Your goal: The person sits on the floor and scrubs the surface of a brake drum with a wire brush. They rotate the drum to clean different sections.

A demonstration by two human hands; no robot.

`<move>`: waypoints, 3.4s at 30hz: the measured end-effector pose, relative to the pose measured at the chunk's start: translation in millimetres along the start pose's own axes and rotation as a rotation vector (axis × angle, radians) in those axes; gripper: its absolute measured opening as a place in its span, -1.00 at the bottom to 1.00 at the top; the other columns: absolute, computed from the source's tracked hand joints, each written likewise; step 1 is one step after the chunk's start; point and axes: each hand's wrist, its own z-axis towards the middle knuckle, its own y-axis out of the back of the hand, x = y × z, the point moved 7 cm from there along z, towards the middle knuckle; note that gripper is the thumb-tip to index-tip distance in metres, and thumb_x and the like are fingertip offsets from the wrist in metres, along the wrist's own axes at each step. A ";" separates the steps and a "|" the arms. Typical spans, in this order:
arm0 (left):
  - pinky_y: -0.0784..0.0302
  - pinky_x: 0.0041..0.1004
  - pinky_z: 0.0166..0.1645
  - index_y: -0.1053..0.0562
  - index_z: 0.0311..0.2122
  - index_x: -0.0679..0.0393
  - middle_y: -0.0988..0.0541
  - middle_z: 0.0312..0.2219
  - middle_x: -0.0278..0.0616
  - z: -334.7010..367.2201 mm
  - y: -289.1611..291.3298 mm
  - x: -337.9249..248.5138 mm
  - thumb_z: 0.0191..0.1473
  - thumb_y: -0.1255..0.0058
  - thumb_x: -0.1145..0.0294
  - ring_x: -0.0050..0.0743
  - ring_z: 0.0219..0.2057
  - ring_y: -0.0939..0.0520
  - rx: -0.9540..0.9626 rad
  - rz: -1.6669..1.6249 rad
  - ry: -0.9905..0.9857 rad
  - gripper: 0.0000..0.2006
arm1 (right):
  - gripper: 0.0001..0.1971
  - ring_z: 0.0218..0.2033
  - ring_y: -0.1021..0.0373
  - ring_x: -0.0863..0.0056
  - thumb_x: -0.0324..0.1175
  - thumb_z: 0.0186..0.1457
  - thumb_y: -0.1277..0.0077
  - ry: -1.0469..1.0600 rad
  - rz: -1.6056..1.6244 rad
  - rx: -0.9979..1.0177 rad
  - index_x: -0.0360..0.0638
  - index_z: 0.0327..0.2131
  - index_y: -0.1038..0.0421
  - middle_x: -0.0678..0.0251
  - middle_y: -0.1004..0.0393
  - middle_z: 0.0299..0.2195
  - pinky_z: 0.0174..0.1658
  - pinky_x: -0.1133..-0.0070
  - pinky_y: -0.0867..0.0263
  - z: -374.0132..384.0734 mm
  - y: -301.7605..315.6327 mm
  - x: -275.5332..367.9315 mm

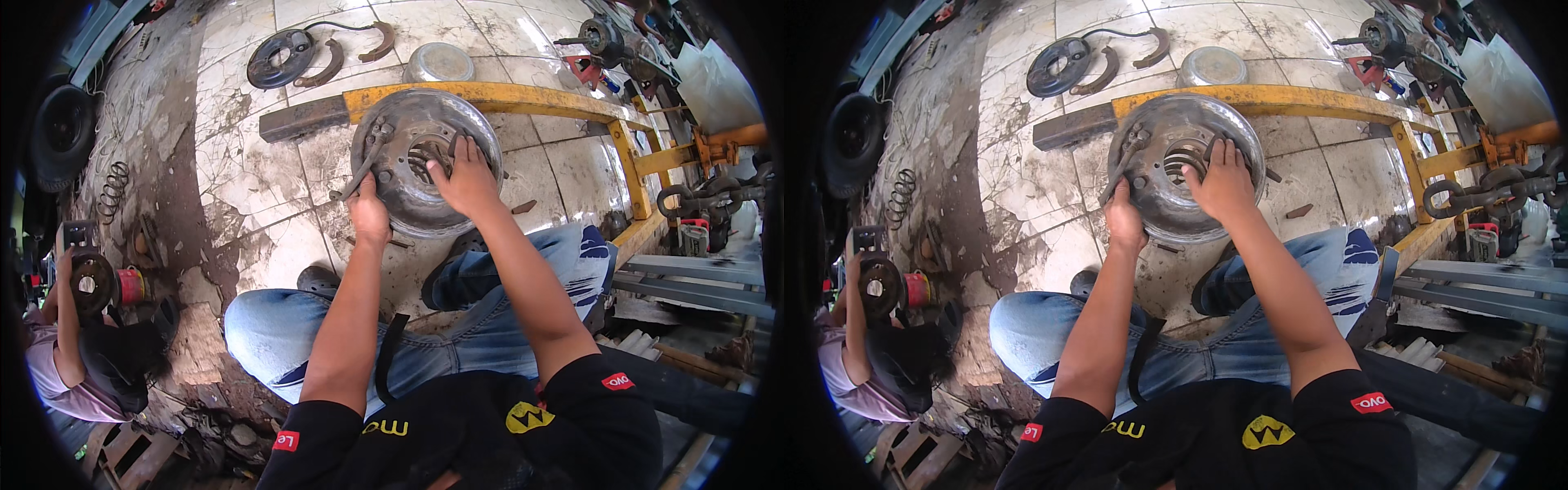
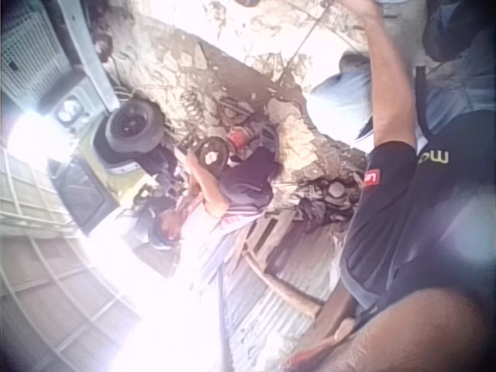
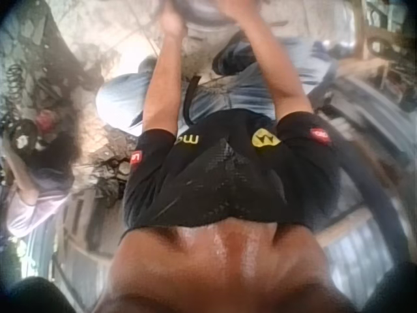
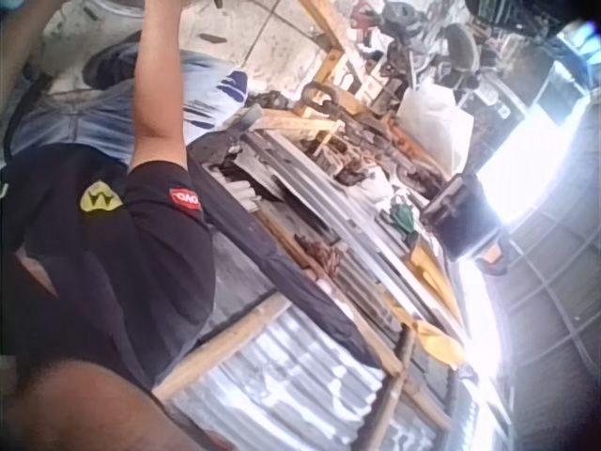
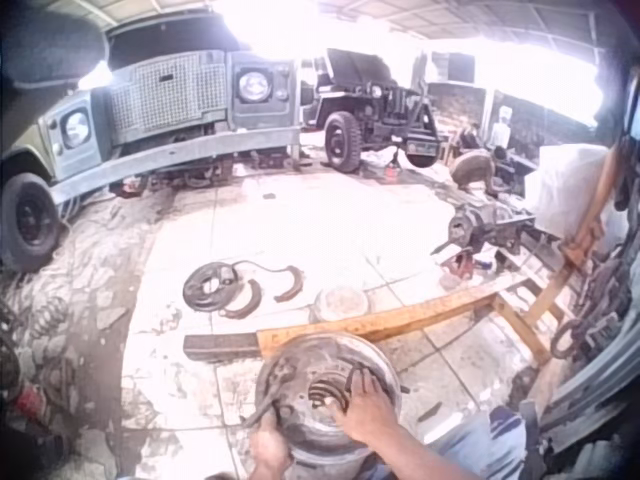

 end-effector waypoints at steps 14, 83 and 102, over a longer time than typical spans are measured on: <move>-0.44 -0.30 0.05 -0.38 0.07 0.38 -0.49 -0.04 -0.01 -2.0 -0.1 -1.4 0.26 0.05 0.20 -0.25 -0.06 -0.52 -0.044 0.065 0.011 -0.55 | -0.14 0.29 -0.07 0.00 0.23 0.18 0.19 0.059 0.000 0.036 -0.41 0.25 -0.05 -0.09 -0.11 0.26 0.28 0.24 -0.07 16.5 11.0 9.8; -0.28 -0.35 0.14 -0.33 0.13 0.39 -0.44 0.03 0.03 -11.4 1.0 -11.5 0.20 -0.02 0.11 -0.25 0.02 -0.43 -0.143 0.315 0.033 -0.44 | -0.21 0.37 0.11 0.03 0.22 0.27 0.36 0.301 -0.083 -0.063 -0.26 0.31 0.01 0.02 0.05 0.35 0.36 0.15 0.16 40.1 -7.2 38.9; -0.29 -0.34 0.14 -0.33 0.15 0.40 -0.44 0.04 0.10 -26.6 -11.6 -34.9 0.21 0.00 0.08 -0.17 0.05 -0.44 -0.140 0.390 0.006 -0.41 | -0.26 0.38 0.10 0.05 0.15 0.29 0.34 0.287 -0.080 0.002 -0.24 0.32 0.01 0.02 0.04 0.35 0.36 0.13 0.17 47.4 -5.2 42.9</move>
